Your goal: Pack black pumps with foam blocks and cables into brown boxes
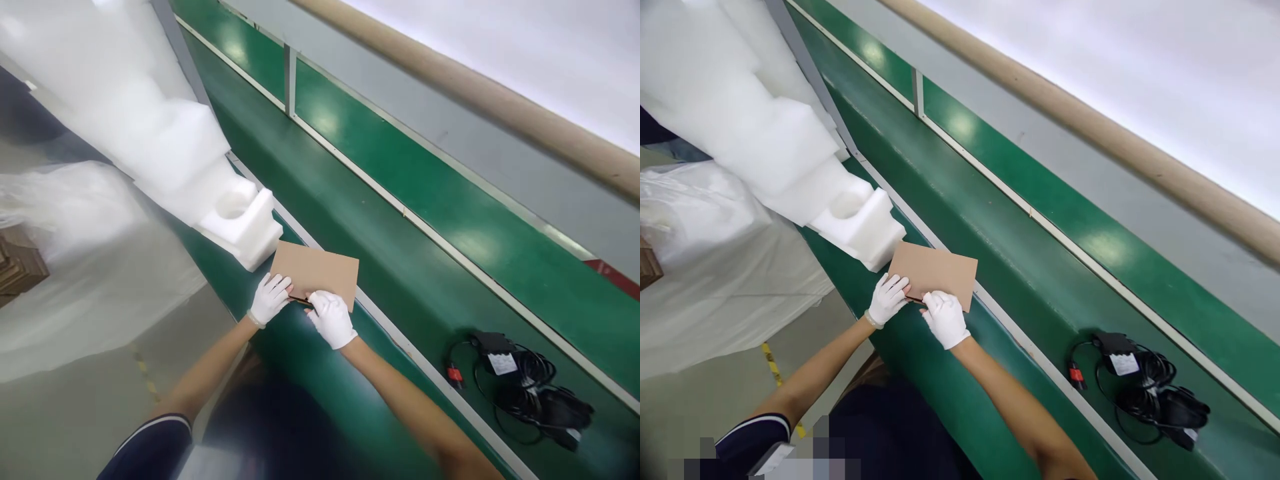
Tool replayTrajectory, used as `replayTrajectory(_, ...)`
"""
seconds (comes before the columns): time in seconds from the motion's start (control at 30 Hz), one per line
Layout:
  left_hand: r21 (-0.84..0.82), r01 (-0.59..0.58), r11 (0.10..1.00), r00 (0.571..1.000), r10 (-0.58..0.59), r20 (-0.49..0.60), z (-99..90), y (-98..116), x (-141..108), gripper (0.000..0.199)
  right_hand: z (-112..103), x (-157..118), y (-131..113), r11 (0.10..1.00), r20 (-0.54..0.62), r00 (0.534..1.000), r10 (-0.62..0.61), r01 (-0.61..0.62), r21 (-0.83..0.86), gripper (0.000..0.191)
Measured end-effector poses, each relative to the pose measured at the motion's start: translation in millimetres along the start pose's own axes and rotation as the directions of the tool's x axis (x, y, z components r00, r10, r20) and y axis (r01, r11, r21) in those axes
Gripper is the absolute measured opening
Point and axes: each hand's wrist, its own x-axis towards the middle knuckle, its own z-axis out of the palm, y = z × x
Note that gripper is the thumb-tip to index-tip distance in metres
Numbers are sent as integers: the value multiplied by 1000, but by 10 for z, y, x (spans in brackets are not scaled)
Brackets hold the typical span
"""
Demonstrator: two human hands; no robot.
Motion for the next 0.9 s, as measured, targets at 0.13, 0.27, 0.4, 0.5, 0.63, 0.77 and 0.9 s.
replayTrajectory(0.13, 19, 2, 1000, 1000, -2, -3, 18, -5, -17, 24, 186, -188, -216, 999, -62, 998, -3, 0, -42, 19)
replayTrajectory(0.27, -22, 19, 1000, 1000, -19, 8, 11, 5, -10, 24, 292, -259, -190, 997, -142, 989, -52, 44, -57, 23)
replayTrajectory(0.4, -33, 40, 999, 999, -41, -25, 17, 22, 3, 30, 285, -203, -149, 996, -193, 981, -18, 0, -92, 18)
replayTrajectory(0.5, -36, 50, 998, 997, -52, -64, 48, 32, -8, 39, 291, -188, -154, 985, -254, 967, 15, -58, -162, 12)
replayTrajectory(0.63, -54, 63, 997, 994, -67, -90, 74, 40, -31, 50, 368, -233, -139, 986, -177, 984, 15, -44, -162, 16)
replayTrajectory(0.77, -64, 70, 996, 990, -77, -121, 66, 73, 3, 52, 470, -252, -101, 985, -192, 981, 32, -63, -160, 14)
replayTrajectory(0.9, -59, 125, 990, 976, -134, -173, 85, 104, 102, 37, 491, -154, -100, 976, -193, 967, 164, -188, -114, 13)
